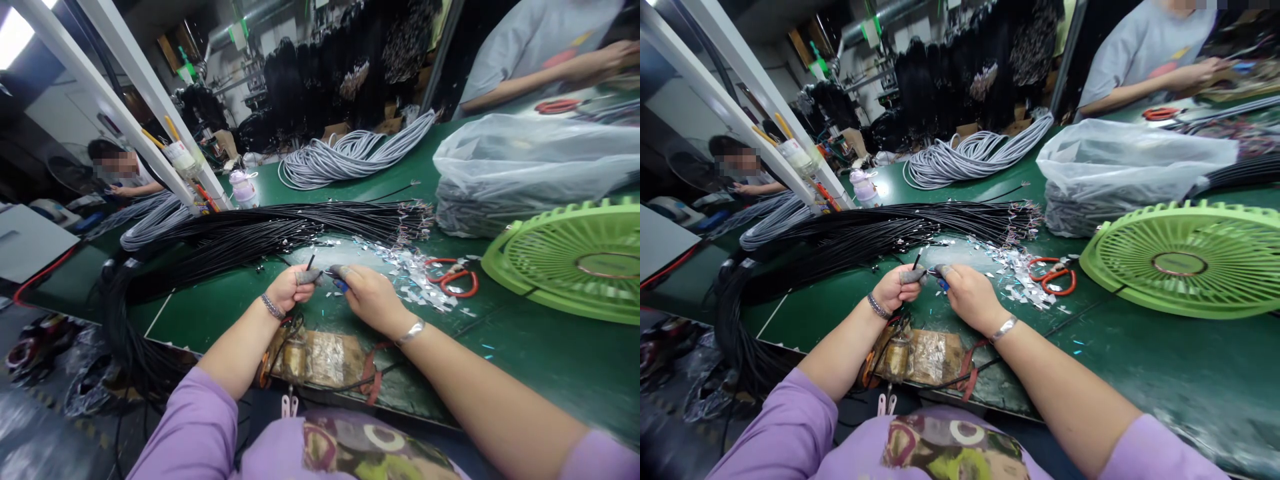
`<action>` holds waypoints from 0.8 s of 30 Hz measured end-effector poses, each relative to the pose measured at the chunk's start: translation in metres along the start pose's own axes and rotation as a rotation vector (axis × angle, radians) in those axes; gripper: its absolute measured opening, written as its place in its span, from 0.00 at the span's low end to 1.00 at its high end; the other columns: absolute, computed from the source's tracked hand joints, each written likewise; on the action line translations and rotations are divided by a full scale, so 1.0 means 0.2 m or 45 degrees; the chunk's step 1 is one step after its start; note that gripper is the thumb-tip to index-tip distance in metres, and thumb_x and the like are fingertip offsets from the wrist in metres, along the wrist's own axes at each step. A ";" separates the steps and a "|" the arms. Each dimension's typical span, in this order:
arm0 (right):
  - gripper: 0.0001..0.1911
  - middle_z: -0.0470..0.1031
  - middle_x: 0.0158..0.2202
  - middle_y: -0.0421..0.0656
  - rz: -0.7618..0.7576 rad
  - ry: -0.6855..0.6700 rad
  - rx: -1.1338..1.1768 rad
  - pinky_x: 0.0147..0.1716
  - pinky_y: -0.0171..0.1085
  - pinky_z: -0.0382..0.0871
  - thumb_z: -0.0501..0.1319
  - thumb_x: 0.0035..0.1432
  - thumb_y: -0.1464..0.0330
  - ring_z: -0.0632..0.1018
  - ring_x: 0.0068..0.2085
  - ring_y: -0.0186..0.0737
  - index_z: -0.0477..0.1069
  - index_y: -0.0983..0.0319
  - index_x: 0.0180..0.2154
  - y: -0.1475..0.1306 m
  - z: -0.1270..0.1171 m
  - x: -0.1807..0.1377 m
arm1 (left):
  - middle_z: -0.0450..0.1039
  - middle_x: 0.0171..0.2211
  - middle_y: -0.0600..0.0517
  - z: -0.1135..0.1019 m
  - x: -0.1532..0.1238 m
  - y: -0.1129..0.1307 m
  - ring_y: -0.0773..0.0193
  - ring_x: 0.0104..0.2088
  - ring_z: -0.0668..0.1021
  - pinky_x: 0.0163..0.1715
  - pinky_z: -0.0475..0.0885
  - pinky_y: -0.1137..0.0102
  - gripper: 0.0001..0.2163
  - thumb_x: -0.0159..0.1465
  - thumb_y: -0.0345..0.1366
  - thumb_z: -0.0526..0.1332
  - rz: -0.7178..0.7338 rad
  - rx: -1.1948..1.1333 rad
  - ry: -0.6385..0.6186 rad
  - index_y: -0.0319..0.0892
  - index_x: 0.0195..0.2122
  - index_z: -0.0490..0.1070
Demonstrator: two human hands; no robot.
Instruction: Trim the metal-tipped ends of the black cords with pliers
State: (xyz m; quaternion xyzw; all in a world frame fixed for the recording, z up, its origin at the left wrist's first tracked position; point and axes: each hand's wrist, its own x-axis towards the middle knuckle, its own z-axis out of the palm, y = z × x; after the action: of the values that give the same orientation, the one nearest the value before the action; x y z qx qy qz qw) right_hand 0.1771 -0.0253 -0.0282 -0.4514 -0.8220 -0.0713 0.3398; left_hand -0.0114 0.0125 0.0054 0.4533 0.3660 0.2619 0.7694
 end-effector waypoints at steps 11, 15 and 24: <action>0.13 0.77 0.31 0.48 0.027 -0.102 0.241 0.33 0.38 0.67 0.52 0.57 0.75 0.75 0.33 0.43 0.73 0.63 0.40 0.00 -0.02 0.01 | 0.49 0.08 0.65 -0.01 0.00 0.00 0.77 0.09 0.51 0.12 0.43 0.78 0.15 0.51 0.42 0.68 0.026 -0.064 -0.021 0.40 0.27 0.62; 0.11 0.77 0.29 0.45 0.383 -0.072 0.642 0.29 0.37 0.67 0.54 0.59 0.65 0.75 0.29 0.41 0.72 0.61 0.36 0.01 -0.01 0.02 | 0.49 0.09 0.65 0.00 -0.01 0.00 0.77 0.09 0.51 0.12 0.44 0.78 0.20 0.48 0.49 0.69 0.097 0.039 0.021 0.40 0.26 0.62; 0.16 0.68 0.20 0.38 0.691 -0.049 0.963 0.25 0.35 0.61 0.57 0.54 0.54 0.67 0.24 0.36 0.66 0.59 0.24 0.02 0.01 0.03 | 0.58 0.15 0.60 0.06 0.01 -0.07 0.75 0.16 0.60 0.17 0.56 0.76 0.19 0.53 0.52 0.64 0.398 0.744 0.182 0.39 0.27 0.66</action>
State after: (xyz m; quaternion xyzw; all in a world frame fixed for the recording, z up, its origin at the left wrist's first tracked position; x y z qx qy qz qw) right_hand 0.1769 -0.0185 -0.0273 -0.4958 -0.6487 0.3333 0.4716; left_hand 0.0010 0.0020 -0.0041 0.6858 0.4046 0.2919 0.5298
